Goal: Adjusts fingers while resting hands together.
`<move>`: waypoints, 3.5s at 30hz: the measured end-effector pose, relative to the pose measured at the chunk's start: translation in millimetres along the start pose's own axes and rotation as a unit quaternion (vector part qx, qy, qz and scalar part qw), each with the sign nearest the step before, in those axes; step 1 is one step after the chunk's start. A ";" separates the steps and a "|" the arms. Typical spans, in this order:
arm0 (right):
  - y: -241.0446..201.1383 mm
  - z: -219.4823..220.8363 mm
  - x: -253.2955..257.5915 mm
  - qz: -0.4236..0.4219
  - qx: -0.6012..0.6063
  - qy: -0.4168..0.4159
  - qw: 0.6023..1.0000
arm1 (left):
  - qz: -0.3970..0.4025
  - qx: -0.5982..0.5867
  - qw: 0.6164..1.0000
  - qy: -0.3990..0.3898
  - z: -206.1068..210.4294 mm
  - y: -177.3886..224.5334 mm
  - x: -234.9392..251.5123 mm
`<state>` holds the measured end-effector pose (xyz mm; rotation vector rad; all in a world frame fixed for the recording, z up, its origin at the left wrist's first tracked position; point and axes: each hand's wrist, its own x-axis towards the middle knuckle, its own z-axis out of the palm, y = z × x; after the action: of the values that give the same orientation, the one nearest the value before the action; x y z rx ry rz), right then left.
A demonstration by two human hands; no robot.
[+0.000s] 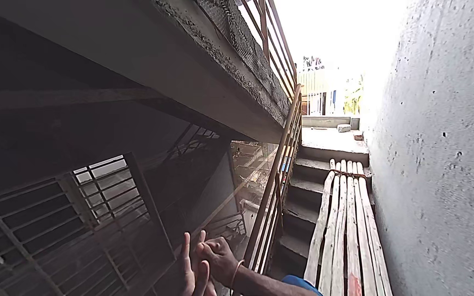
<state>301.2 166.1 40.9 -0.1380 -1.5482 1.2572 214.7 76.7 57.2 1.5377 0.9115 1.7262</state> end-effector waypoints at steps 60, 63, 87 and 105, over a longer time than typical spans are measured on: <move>-149.7 18.8 5.1 0.183 0.088 0.102 0.974 | 0.045 0.512 0.857 -0.035 6.9 4.5 -3.5; -149.8 20.9 4.5 0.161 0.079 0.125 0.976 | 0.033 0.525 0.850 -0.040 6.3 4.9 -3.7; -145.3 20.2 -1.2 0.206 0.236 0.030 0.949 | -0.009 -0.382 0.924 -0.037 1.6 8.3 -1.7; -148.2 23.5 -1.8 0.267 0.268 0.005 0.926 | 0.027 -0.421 0.905 -0.049 4.0 2.2 -1.3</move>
<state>357.5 86.0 154.6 -0.2187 -1.1332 2.0654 218.7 74.7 58.6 1.0380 0.0149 1.7165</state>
